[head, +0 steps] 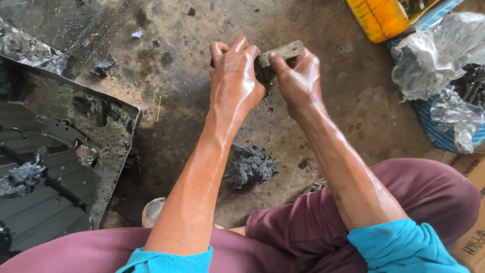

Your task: The person sits on the floor and uses a small metal file to scrape and clean a cylindrical mechanical component, likely a stator or rotor. They repeatedly rub the file against the edges and surfaces of the part to remove grime and debris, occasionally rotating the object to access different areas.

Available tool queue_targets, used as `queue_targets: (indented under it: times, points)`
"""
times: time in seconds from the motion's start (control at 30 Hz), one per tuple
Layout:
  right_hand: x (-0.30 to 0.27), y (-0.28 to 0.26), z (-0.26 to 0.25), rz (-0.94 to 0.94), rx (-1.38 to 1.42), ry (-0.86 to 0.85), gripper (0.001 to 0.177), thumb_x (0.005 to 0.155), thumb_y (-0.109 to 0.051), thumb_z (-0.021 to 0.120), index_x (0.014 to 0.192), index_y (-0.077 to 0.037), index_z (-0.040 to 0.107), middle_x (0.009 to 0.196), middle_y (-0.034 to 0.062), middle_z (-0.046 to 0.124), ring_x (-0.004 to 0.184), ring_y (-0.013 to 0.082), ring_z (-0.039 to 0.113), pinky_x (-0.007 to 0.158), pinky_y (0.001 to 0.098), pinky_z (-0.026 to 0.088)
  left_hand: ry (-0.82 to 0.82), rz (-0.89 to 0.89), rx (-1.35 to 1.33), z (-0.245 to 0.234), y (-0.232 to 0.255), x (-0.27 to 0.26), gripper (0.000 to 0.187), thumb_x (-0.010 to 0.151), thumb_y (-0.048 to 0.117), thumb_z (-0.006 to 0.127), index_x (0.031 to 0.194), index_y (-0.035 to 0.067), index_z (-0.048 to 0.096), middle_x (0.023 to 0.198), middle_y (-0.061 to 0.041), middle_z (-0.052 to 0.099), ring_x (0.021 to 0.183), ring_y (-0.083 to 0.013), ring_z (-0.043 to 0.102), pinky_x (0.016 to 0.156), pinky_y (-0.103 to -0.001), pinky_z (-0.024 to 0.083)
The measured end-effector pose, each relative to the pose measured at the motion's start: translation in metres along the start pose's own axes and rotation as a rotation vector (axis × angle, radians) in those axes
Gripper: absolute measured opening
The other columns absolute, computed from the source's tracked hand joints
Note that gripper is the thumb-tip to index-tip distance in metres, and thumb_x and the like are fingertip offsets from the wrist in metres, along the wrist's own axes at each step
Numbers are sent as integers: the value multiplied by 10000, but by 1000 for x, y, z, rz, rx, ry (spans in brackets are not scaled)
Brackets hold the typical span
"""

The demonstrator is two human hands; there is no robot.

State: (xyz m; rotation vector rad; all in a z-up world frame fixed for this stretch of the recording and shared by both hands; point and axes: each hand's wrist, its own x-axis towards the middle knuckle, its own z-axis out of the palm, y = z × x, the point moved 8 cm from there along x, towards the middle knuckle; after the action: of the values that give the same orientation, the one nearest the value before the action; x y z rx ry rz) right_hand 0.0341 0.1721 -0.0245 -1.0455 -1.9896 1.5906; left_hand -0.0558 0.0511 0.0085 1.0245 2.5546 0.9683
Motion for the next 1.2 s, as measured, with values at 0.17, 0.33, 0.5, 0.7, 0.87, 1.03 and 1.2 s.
queue_targets:
  times: [0.17,0.33,0.5,0.7,0.87,1.03,1.2]
  points:
    - [0,-2,6,17,150,-53,90,936,-86,706,927,-14,652,876,56,715,758,118,643,703,306,556,20,-5,-3,-5,0,-1,371,674,31,807,1038,54,741,1188,-30,636,1140,-366,466,829,-560,552]
    - [3,-1,1,64,185,-36,98,931,-73,714,900,-15,642,846,43,692,738,112,632,679,299,546,18,6,17,-4,0,0,405,665,3,798,1062,52,732,1214,-31,625,1161,-371,461,825,-568,555]
    - [3,-3,-1,116,260,-35,75,923,-57,686,867,-21,653,836,41,704,730,118,660,687,301,571,27,2,13,0,0,0,444,636,45,840,1065,57,725,1207,-45,621,1163,-381,450,810,-617,544]
    - [9,0,-6,137,162,-44,78,950,-87,676,960,-29,625,924,70,743,801,141,735,779,311,668,49,45,4,2,-1,-1,505,676,-56,770,1158,75,693,1195,-45,616,1145,-380,457,773,-609,573]
    - [9,-19,-11,-171,203,-328,64,1057,-59,654,1095,-20,620,1055,90,729,992,172,746,920,341,626,-54,40,-79,8,-9,16,454,636,20,835,1052,124,685,1042,-47,655,1071,-342,465,858,-532,547]
    - [5,-26,-19,-261,-199,-409,115,1031,-53,650,1141,-24,631,1052,99,760,1036,173,760,908,320,608,-53,90,-88,1,-13,24,459,613,53,865,1024,135,679,973,-52,669,1016,-334,472,852,-497,485]
    - [6,-42,-8,-416,-375,-391,103,1003,-44,707,1075,6,653,1017,123,772,947,184,775,807,325,641,-14,104,-103,4,-16,19,455,613,23,832,1028,118,672,992,-48,676,1028,-360,467,825,-500,469]
